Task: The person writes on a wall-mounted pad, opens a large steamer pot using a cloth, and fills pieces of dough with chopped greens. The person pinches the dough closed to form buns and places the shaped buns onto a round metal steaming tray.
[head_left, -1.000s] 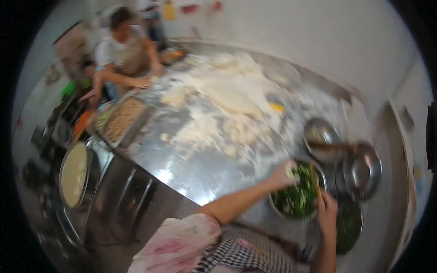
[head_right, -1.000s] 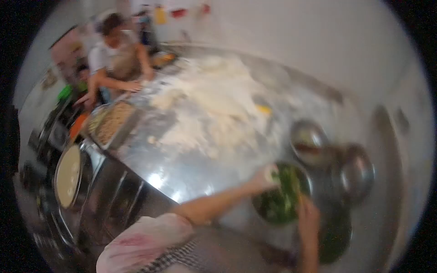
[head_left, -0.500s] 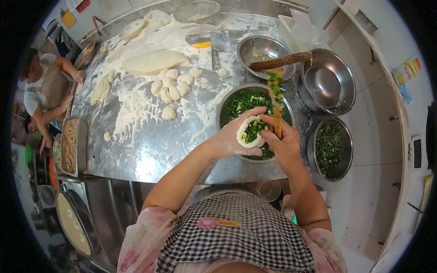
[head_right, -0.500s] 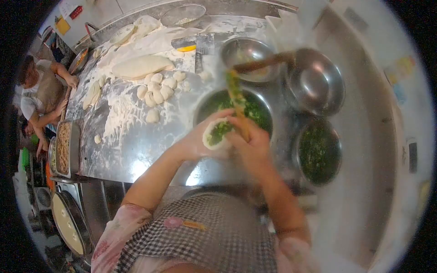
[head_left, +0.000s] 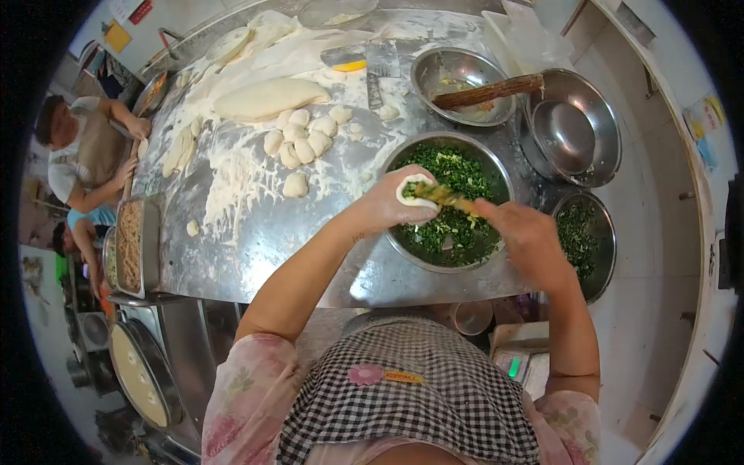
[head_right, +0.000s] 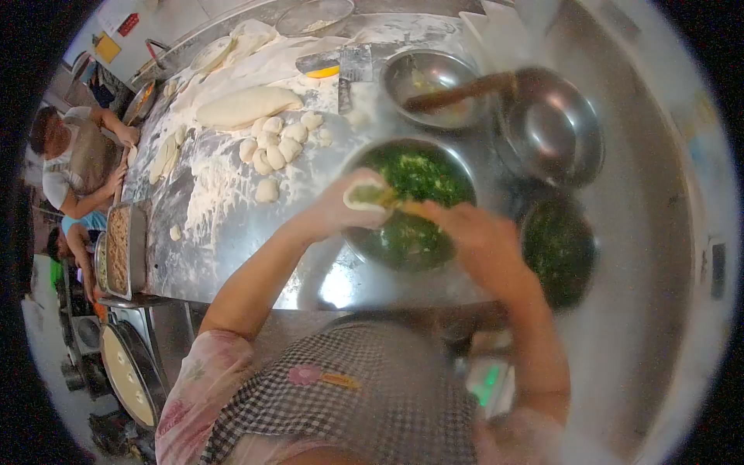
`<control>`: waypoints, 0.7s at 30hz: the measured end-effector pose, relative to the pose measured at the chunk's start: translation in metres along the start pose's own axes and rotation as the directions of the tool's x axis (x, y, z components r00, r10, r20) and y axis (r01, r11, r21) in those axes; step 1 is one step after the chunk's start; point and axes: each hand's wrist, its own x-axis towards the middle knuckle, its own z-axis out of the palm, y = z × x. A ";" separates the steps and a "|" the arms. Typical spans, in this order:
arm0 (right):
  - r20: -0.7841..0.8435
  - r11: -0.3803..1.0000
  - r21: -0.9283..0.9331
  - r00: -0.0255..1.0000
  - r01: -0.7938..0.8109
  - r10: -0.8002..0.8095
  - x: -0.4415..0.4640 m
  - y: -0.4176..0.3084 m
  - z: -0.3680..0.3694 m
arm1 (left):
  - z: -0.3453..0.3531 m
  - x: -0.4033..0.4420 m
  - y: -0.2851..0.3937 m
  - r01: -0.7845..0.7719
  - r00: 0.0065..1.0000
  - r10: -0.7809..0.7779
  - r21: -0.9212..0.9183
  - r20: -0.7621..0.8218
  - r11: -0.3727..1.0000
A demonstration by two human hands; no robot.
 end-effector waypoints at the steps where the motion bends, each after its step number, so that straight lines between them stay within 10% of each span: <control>1: -0.054 0.994 0.086 0.996 -0.068 0.073 -0.002 0.000 -0.003 | -0.001 0.001 0.002 0.033 0.999 -0.033 0.000 -0.035 0.999; 3: -0.138 0.945 0.270 0.964 -0.185 0.228 -0.005 0.001 -0.003 | -0.007 0.006 0.001 0.022 0.999 -0.012 0.197 -0.053 0.980; 9: 0.076 0.919 -0.277 0.946 -0.282 0.314 -0.023 0.015 0.020 | -0.025 0.017 -0.016 -0.085 0.987 0.134 0.407 -0.092 0.909; 12: -0.212 0.970 0.025 0.947 -0.243 0.243 -0.010 -0.004 0.009 | -0.018 0.006 -0.006 0.006 0.993 0.035 0.342 -0.111 0.940; 16: 0.291 0.902 -0.418 0.924 -0.109 0.247 -0.024 0.015 0.049 | -0.012 0.004 -0.002 0.015 0.994 0.009 0.219 -0.108 0.976; 21: -0.143 0.973 -0.161 0.980 -0.163 0.140 -0.013 0.002 0.059 | -0.014 -0.004 -0.008 -0.048 0.991 0.058 0.081 -0.118 0.996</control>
